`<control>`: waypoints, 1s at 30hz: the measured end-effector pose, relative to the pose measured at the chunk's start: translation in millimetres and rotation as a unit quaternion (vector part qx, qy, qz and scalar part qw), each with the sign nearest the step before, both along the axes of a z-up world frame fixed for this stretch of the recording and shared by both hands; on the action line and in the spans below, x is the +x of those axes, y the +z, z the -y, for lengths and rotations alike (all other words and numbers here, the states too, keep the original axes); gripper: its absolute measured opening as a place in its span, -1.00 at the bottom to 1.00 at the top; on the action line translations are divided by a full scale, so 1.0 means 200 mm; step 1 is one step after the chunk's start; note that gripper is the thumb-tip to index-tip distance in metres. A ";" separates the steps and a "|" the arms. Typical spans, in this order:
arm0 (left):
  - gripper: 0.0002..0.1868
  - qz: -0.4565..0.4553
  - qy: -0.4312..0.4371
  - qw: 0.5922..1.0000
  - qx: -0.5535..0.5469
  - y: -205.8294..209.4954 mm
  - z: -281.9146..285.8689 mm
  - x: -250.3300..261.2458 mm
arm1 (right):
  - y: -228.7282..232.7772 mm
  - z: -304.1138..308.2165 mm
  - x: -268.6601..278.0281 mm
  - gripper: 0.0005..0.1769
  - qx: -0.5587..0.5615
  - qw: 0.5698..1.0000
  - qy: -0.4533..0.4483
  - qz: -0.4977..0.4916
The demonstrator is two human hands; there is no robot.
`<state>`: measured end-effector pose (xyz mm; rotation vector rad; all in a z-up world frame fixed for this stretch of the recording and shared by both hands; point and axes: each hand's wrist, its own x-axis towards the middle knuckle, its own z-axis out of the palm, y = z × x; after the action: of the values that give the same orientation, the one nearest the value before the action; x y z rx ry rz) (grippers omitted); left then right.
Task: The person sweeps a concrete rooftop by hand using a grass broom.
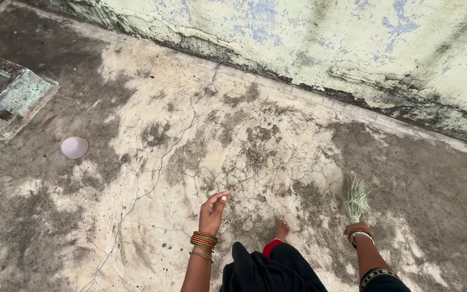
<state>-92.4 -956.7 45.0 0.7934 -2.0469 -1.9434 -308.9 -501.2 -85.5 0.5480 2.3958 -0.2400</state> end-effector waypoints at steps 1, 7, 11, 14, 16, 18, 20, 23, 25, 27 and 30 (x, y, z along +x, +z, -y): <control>-0.68 -0.025 0.001 1.000 -0.004 -0.01 0.01 0.01 | -0.04 0.03 -0.03 -0.51 0.011 0.999 0.037 0.009; -0.67 -0.015 0.046 0.999 0.000 -0.06 0.08 0.06 | -0.22 0.73 0.13 -0.59 0.002 0.961 0.276 0.014; -0.66 0.002 0.074 0.997 0.003 -0.06 0.09 0.04 | -0.08 1.08 0.19 -0.54 -0.052 0.932 0.356 0.047; -0.66 0.000 0.074 0.997 0.005 -0.07 0.08 -0.03 | 0.01 1.14 0.09 -0.54 -0.081 0.916 0.384 0.082; -0.66 -0.002 0.066 0.998 0.004 -0.07 0.09 -0.10 | 0.05 1.06 -0.01 -0.34 -0.045 0.907 0.416 0.053; -0.66 0.016 0.061 0.998 0.013 -0.08 0.08 -0.17 | 0.08 0.94 -0.09 -0.29 -0.025 0.905 0.423 0.018; -0.66 0.004 0.053 0.998 0.020 -0.09 0.08 -0.25 | 0.12 0.75 -0.13 -0.28 -0.035 0.914 0.403 -0.042; -0.66 0.008 0.052 0.998 0.034 -0.12 0.07 -0.36 | 0.19 0.53 -0.15 -0.40 0.011 0.940 0.339 -0.027; -0.67 -0.009 0.048 0.998 0.033 -0.14 0.07 -0.43 | 0.26 0.36 -0.14 -0.36 0.012 0.969 0.247 -0.022; -0.68 -0.052 0.035 0.998 0.022 -0.16 0.08 -0.50 | 0.33 0.21 -0.17 -0.33 0.051 0.978 0.202 0.001; -0.68 -0.007 0.047 0.998 0.034 -0.17 0.08 -0.60 | 0.40 0.07 -0.31 -0.33 0.078 0.989 0.124 -0.022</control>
<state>-211.6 -973.6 10.3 0.8727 -1.9085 -1.9698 -370.6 -514.2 -6.1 0.3102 2.5097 0.0457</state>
